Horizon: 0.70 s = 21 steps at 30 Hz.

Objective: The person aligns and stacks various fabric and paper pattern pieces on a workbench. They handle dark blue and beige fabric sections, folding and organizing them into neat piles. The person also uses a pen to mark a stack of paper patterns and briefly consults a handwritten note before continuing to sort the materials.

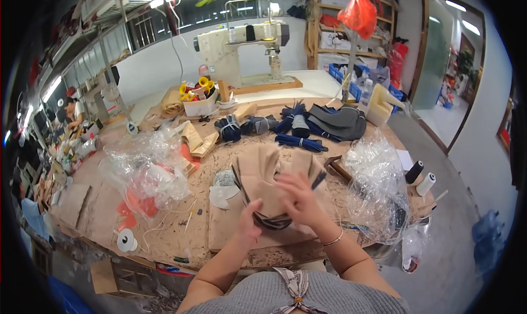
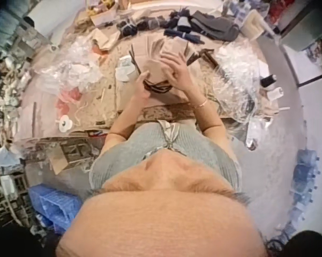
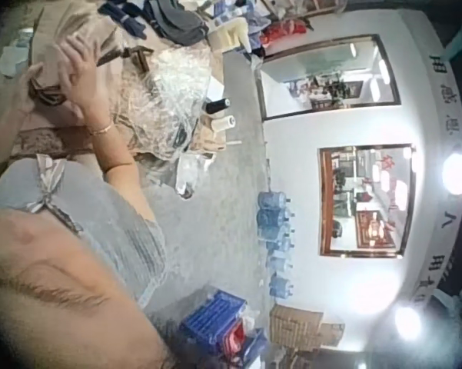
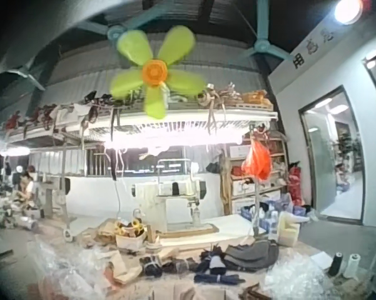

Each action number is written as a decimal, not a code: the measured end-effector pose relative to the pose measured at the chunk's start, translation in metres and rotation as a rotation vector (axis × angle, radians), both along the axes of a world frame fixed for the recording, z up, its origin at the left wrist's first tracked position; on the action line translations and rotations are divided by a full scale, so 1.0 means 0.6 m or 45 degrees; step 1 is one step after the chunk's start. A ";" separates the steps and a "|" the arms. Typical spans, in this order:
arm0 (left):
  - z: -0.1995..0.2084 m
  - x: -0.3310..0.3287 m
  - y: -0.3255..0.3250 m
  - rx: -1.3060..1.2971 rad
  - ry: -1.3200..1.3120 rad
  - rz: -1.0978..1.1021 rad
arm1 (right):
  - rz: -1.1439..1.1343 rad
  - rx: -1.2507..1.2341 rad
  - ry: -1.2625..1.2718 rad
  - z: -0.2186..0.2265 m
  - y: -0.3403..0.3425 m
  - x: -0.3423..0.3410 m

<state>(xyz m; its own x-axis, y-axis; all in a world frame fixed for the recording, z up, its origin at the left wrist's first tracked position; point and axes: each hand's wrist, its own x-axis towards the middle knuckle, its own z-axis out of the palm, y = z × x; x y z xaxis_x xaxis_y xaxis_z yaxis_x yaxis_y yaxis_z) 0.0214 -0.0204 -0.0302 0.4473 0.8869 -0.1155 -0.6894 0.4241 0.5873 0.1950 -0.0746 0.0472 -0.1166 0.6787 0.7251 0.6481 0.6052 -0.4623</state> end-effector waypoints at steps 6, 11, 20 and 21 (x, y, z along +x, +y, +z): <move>0.086 -0.025 0.075 0.172 -0.623 -0.161 | -0.202 0.025 1.432 -0.057 0.070 0.074; 0.109 -0.014 0.092 0.352 -0.545 -0.101 | 0.900 -1.295 1.855 -0.104 0.130 0.041; 0.030 0.029 0.087 0.138 0.094 -0.076 | 0.705 -0.870 2.227 -0.101 0.102 0.104; 0.044 0.037 0.099 0.128 0.022 -0.109 | 0.744 -0.854 2.251 -0.110 0.107 0.105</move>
